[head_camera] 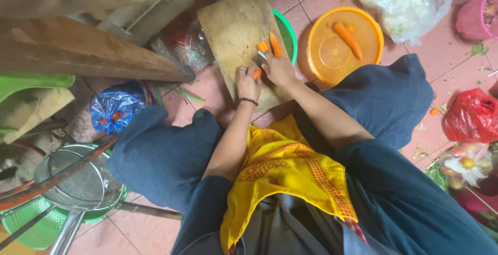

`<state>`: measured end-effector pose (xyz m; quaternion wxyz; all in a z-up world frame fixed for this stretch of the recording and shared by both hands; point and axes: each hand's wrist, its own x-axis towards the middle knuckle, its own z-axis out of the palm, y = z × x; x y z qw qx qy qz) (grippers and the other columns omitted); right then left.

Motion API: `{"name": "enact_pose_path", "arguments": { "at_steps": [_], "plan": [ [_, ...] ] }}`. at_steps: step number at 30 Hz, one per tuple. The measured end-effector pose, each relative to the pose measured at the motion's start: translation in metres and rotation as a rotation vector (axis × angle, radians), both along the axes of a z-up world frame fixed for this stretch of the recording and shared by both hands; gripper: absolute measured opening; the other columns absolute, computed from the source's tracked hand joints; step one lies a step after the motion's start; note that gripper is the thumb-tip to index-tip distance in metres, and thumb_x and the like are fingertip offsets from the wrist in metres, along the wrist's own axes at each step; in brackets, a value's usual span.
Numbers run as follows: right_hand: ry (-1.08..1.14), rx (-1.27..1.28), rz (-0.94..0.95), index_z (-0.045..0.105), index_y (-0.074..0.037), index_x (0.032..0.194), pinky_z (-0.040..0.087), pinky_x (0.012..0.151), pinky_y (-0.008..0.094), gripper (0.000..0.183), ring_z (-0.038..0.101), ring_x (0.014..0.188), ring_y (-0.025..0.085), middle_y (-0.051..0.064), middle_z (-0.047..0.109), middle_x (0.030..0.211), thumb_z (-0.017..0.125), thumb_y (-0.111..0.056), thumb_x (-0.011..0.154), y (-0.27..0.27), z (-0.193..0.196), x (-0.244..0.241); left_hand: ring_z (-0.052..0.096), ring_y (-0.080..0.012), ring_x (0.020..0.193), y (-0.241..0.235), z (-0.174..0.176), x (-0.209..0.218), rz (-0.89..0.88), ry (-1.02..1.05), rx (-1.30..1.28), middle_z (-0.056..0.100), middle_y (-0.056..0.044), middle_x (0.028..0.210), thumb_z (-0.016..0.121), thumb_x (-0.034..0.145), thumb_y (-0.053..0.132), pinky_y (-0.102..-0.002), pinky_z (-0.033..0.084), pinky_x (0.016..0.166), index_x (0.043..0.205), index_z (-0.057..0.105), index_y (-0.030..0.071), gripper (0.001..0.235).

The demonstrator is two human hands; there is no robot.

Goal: Peeling and chopping carrots on a wooden board.

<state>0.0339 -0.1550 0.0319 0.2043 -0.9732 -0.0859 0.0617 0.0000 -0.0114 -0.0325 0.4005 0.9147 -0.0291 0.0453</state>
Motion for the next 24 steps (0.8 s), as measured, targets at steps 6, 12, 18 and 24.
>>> {"name": "enact_pose_path", "arguments": {
  "at_steps": [6,12,18,24],
  "plan": [
    [0.015,-0.051,-0.021,0.056,-0.003,0.109,0.055,0.064,0.054,0.027,0.072,0.075,0.041,0.022,0.072,0.080,0.067,-0.021,0.093,0.013,0.009,0.000,0.062,-0.0427,0.096,-0.002,0.004,0.010,0.006,0.019,-0.028,0.058,-0.020,0.110,0.074,0.079,0.003,-0.051,0.053,0.081,0.106,0.065,0.011,0.030],
    [-0.081,-0.030,-0.004,0.056,-0.001,0.119,0.056,0.063,0.051,0.029,0.072,0.073,0.041,0.024,0.072,0.083,0.058,-0.010,0.091,0.019,-0.003,-0.005,0.065,-0.0401,0.093,0.006,0.006,0.010,0.009,0.023,-0.053,0.062,-0.017,0.104,0.069,0.080,-0.003,-0.049,0.054,0.079,0.105,0.067,0.011,0.029],
    [0.039,-0.057,0.001,0.056,-0.003,0.117,0.055,0.068,0.055,0.029,0.072,0.077,0.042,0.023,0.072,0.085,0.061,-0.016,0.092,0.017,0.009,0.001,0.066,-0.0393,0.092,0.005,0.009,0.006,0.035,-0.003,-0.050,0.064,-0.015,0.103,0.069,0.078,-0.003,-0.048,0.055,0.078,0.104,0.068,0.012,0.029],
    [0.041,-0.025,0.029,0.055,0.000,0.114,0.054,0.071,0.057,0.034,0.071,0.078,0.043,0.024,0.071,0.079,0.066,-0.024,0.093,0.004,0.004,0.016,0.067,-0.0392,0.091,0.004,0.004,0.015,0.030,-0.011,-0.052,0.065,-0.015,0.104,0.072,0.080,0.001,-0.049,0.056,0.078,0.101,0.067,0.011,0.024]
  ]
}}
